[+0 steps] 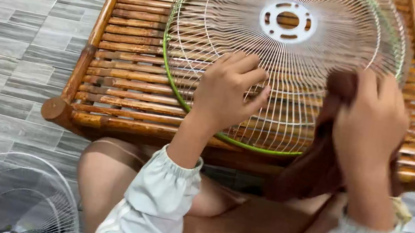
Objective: Cleaning a fan grill by wiping it with a cloth
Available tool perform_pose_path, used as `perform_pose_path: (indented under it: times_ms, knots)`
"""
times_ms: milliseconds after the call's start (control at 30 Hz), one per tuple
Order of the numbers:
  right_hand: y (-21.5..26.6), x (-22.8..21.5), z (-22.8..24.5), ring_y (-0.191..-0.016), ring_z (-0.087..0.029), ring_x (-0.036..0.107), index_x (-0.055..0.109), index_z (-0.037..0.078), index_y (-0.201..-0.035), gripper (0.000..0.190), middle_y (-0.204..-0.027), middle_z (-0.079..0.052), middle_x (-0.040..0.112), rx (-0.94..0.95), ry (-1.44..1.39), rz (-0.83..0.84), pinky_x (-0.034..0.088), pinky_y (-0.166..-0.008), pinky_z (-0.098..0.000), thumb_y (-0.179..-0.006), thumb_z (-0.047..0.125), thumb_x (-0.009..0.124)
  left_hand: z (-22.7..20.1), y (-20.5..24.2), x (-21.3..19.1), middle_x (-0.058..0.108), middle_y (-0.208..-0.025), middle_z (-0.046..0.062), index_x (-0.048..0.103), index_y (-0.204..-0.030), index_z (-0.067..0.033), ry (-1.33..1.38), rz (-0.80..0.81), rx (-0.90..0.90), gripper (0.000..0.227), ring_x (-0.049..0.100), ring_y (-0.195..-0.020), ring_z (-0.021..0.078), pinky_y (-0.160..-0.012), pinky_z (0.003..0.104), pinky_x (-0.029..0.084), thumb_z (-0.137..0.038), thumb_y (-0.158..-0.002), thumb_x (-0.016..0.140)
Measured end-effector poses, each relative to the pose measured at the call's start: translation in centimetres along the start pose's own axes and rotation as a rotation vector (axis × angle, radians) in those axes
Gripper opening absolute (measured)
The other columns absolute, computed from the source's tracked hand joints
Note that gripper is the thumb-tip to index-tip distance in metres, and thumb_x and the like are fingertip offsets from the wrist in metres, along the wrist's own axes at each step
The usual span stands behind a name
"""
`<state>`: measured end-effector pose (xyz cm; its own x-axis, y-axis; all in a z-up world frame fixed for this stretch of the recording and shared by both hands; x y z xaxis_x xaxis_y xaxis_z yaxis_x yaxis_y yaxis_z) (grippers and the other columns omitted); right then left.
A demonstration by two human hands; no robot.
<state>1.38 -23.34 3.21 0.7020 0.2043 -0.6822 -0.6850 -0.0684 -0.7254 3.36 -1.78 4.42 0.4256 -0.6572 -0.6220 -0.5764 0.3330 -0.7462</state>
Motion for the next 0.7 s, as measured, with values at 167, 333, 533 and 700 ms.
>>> perform_pose_path:
  times_ms: [167, 333, 533, 700]
  knots:
    - [-8.8, 11.3, 0.5, -0.058, -0.040, 0.070, 0.073, 0.009, -0.108, 0.037, -0.081, -0.018, 0.073, -0.212, 0.282, 0.352, 0.055, -0.051, -0.0474, -0.098, 0.044, 0.067, -0.3, -0.1, -0.1, 0.062, -0.095, 0.003, 0.067, -0.087, -0.0074, -0.019, 0.015, 0.013, 0.012, 0.055, -0.084, 0.0217, -0.082, 0.036, 0.049, -0.018, -0.088, 0.064]
    - [-10.4, 12.8, 1.5, -0.056, -0.039, 0.067, 0.067, 0.015, -0.118, 0.026, -0.081, -0.016, 0.070, -0.298, 0.143, 0.220, 0.051, -0.048, -0.0483, -0.100, 0.034, 0.068, -0.3, 0.1, -0.7, 0.059, -0.092, 0.003, 0.067, -0.088, -0.0060, 0.064, 0.006, -0.009, 0.008, 0.056, -0.086, 0.0236, -0.085, 0.037, 0.048, -0.014, -0.089, 0.064]
    - [-3.0, 1.5, 1.6, -0.073, -0.032, 0.058, 0.071, 0.018, -0.133, 0.033, -0.097, -0.012, 0.060, -0.279, 0.142, 0.135, 0.047, -0.059, -0.0411, -0.101, 0.024, 0.071, 1.1, 0.1, -0.7, 0.058, -0.082, 0.003, 0.066, -0.080, -0.0050, 0.119, 0.027, -0.078, 0.016, 0.053, -0.075, 0.0180, -0.072, 0.032, 0.046, -0.014, -0.093, 0.067]
    - [7.3, -2.9, 1.0, -0.093, -0.036, 0.053, 0.069, 0.010, -0.138, 0.046, -0.111, -0.019, 0.053, -0.175, 0.077, 0.098, 0.048, -0.078, -0.0458, -0.094, 0.018, 0.079, 1.6, -0.1, -0.5, 0.059, -0.080, 0.001, 0.068, -0.076, -0.0064, 0.138, 0.023, -0.081, 0.014, 0.048, -0.067, 0.0143, -0.061, 0.029, 0.043, -0.011, -0.088, 0.071]
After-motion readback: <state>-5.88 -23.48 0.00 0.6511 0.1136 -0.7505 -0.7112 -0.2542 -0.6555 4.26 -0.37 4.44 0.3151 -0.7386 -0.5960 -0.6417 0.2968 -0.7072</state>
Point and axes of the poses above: each hand's wrist, its own y-axis away from the middle knuckle, its own x-axis out of the palm, z = x × y, the point moved 6 cm from there along -y, towards the middle knuckle
